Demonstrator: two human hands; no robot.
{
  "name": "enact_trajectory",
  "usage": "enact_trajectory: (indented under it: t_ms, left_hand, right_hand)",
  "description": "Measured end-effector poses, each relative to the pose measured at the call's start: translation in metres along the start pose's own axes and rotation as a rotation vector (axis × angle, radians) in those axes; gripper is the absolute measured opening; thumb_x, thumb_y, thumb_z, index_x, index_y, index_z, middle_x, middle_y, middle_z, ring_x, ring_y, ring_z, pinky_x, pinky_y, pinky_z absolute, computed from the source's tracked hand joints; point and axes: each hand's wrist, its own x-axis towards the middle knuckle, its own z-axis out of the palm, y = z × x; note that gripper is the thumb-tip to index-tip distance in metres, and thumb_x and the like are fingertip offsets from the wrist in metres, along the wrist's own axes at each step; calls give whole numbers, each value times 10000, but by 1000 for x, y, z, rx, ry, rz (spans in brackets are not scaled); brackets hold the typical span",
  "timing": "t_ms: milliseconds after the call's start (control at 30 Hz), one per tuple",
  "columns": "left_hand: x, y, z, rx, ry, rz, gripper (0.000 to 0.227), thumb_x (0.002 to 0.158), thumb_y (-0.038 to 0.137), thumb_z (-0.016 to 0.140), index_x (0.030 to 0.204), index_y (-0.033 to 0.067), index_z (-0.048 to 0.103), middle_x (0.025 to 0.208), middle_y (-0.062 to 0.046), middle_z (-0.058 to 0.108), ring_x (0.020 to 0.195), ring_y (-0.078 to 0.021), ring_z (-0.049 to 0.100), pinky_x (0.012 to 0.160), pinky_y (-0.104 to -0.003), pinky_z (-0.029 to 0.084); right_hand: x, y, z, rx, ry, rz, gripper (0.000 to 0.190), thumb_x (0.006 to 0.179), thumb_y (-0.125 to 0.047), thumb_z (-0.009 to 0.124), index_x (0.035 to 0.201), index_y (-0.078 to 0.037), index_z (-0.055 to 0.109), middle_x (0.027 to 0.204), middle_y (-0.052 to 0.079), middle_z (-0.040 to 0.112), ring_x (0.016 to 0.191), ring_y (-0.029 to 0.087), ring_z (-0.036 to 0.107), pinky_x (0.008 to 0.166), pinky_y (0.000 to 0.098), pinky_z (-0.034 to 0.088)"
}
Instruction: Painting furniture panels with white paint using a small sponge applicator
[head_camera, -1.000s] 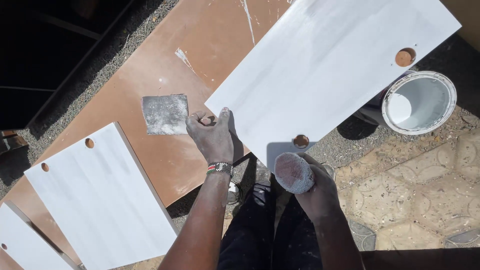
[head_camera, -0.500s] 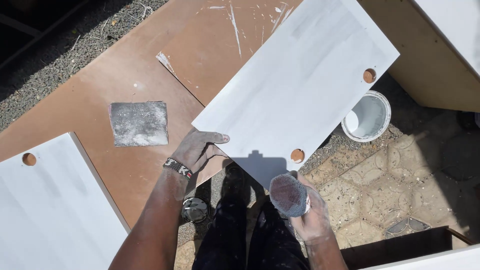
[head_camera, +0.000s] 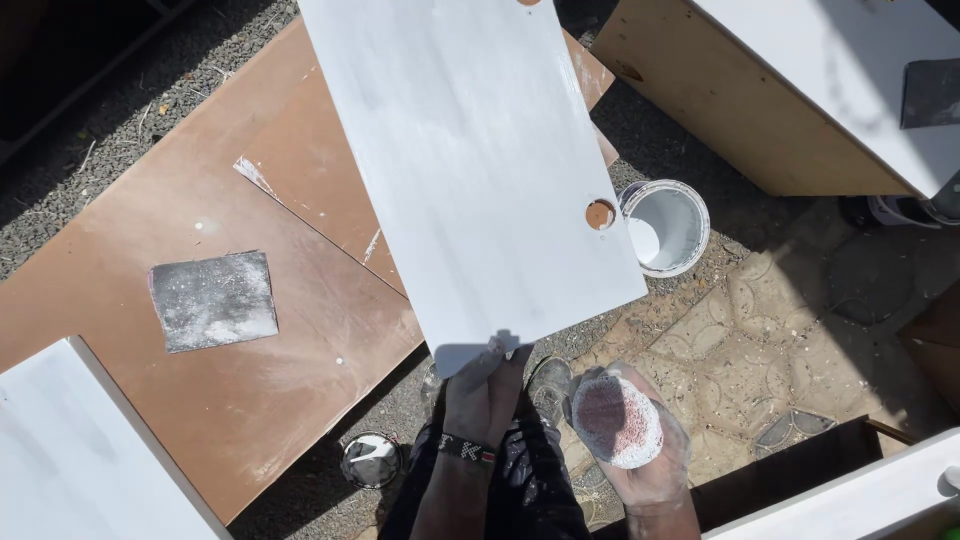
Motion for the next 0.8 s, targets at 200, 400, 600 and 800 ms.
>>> enact_trajectory:
  t_ms: [200, 400, 600, 800]
  left_hand:
    - [9, -86, 37, -311, -31, 40, 64, 1020, 78, 902, 994, 132, 879, 973, 55, 888, 1202, -158, 796, 1450, -778, 329]
    - [43, -144, 118, -63, 131, -218, 851, 1171, 632, 326, 1911, 292, 81, 1873, -110, 533, 1764, -263, 460, 1465, -615, 274]
    - [51, -169, 89, 321, -156, -388, 885, 1117, 298, 718, 1890, 158, 310, 1946, -218, 391, 1614, -419, 598, 1352, -743, 409]
    - [17, -163, 30, 865, 84, -491, 578, 1016, 237, 829, 1576, 93, 830, 1437, -120, 904, 1305, -229, 839, 1149, -400, 635]
  right_hand:
    - [-11, -54, -13, 153, -25, 35, 841, 952, -445, 1034, 1545, 59, 715, 1451, 334, 786, 1373, 546, 730, 1238, 751, 494]
    - [-4, -92, -63, 94, 407, 7, 678, 901, -501, 753, 1424, -71, 783, 1460, 311, 775, 1372, 562, 724, 1239, 807, 482]
    - [30, -110, -66, -21, 645, 27, 593, 1026, -421, 615, 1529, -115, 693, 1564, 278, 699, 1385, 509, 680, 1241, 702, 523]
    - [97, -147, -10, -304, 576, 83, 532, 1089, -104, 662, 1592, 64, 706, 1544, 264, 791, 1346, 351, 765, 1115, 423, 625]
